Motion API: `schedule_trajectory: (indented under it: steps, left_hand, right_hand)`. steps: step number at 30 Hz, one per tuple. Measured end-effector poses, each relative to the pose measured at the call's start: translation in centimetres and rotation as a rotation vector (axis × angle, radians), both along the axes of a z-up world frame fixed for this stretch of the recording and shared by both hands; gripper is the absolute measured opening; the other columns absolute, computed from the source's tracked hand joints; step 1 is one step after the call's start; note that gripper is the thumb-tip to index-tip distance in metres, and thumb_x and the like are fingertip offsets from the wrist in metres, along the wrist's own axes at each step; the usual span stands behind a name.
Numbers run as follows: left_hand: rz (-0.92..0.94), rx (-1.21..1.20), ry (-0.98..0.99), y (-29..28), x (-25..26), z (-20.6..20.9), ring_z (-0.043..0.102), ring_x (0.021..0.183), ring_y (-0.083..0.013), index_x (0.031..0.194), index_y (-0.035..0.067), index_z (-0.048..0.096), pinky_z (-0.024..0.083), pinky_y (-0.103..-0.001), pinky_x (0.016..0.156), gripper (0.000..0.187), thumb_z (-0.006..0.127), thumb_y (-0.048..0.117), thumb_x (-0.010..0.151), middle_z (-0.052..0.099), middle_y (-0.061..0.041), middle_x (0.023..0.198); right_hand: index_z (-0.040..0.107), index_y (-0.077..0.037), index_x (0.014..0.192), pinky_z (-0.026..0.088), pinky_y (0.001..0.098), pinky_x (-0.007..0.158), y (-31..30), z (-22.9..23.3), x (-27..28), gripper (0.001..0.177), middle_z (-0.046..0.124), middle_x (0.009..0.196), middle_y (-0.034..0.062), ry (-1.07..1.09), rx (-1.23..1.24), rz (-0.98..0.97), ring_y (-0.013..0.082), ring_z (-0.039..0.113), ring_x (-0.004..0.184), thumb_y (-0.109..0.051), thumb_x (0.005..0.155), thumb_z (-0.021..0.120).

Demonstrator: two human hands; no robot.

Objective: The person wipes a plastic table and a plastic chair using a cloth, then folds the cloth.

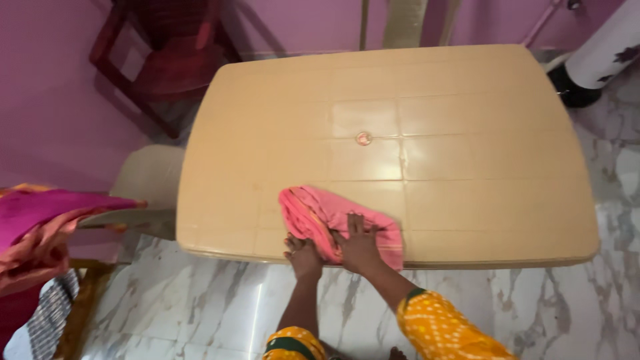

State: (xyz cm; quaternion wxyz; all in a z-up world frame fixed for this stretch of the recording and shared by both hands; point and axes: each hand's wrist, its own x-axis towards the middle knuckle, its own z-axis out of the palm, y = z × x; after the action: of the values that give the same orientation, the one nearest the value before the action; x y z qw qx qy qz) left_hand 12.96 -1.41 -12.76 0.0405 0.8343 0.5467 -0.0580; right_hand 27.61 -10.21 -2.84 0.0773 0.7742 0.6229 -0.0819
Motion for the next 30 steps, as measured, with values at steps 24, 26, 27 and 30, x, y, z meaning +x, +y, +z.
schedule_trajectory:
  steps: [24, 26, 27, 30]
  left_hand:
    - [0.049, -0.279, -0.002, -0.4, 0.1, 5.8, 0.011, 0.155, -0.0515, 0.164, 0.028, 0.014, 0.029, -0.066, 0.116, 0.119, 0.084, 0.062, 0.074, 0.003, -0.034, 0.166]
    - [0.095, -0.279, 0.069, -0.4, 0.9, 6.0, 0.016, 0.154, -0.0468, 0.163, 0.029, 0.016, 0.021, -0.062, 0.121, 0.117, 0.086, 0.059, 0.075, 0.007, -0.033, 0.167]
    - [0.096, -0.281, 0.068, -0.3, 1.6, 6.1, 0.016, 0.154, -0.0468, 0.163, 0.029, 0.016, 0.021, -0.062, 0.121, 0.117, 0.086, 0.059, 0.075, 0.007, -0.033, 0.167]
    - [0.098, -0.232, 0.216, -0.3, 3.1, 6.1, 0.029, 0.152, -0.0415, 0.166, 0.017, 0.022, 0.02, -0.061, 0.126, 0.117, 0.086, 0.057, 0.077, 0.027, -0.032, 0.163]
  right_hand:
    - [0.033, -0.017, 0.164, 0.04, 0.0636, 0.099, -38.3, 5.2, 37.0, 0.077, 0.044, 0.141, 0.0298, 0.027, 0.349, -1.431, 0.0485, 0.045, 0.126, -0.041, 0.095, 0.06]
    - [0.035, -0.012, 0.164, 0.044, 0.061, 0.098, -38.2, 5.2, 36.9, 0.077, 0.049, 0.137, 0.0324, 0.009, 0.457, -1.37, 0.0498, 0.051, 0.122, -0.037, 0.096, 0.06]
    - [0.036, -0.01, 0.165, 0.046, 0.0597, 0.097, -37.4, 4.8, 36.4, 0.076, 0.052, 0.135, 0.0337, -0.003, 0.542, -1.296, 0.0505, 0.054, 0.12, -0.035, 0.097, 0.06]
    - [0.028, -0.017, 0.174, 0.048, 0.0577, 0.093, -33.2, 3.3, 33.8, 0.084, 0.058, 0.124, 0.0343, 0.159, 0.634, -1.016, 0.0509, 0.059, 0.11, -0.029, 0.095, 0.056]
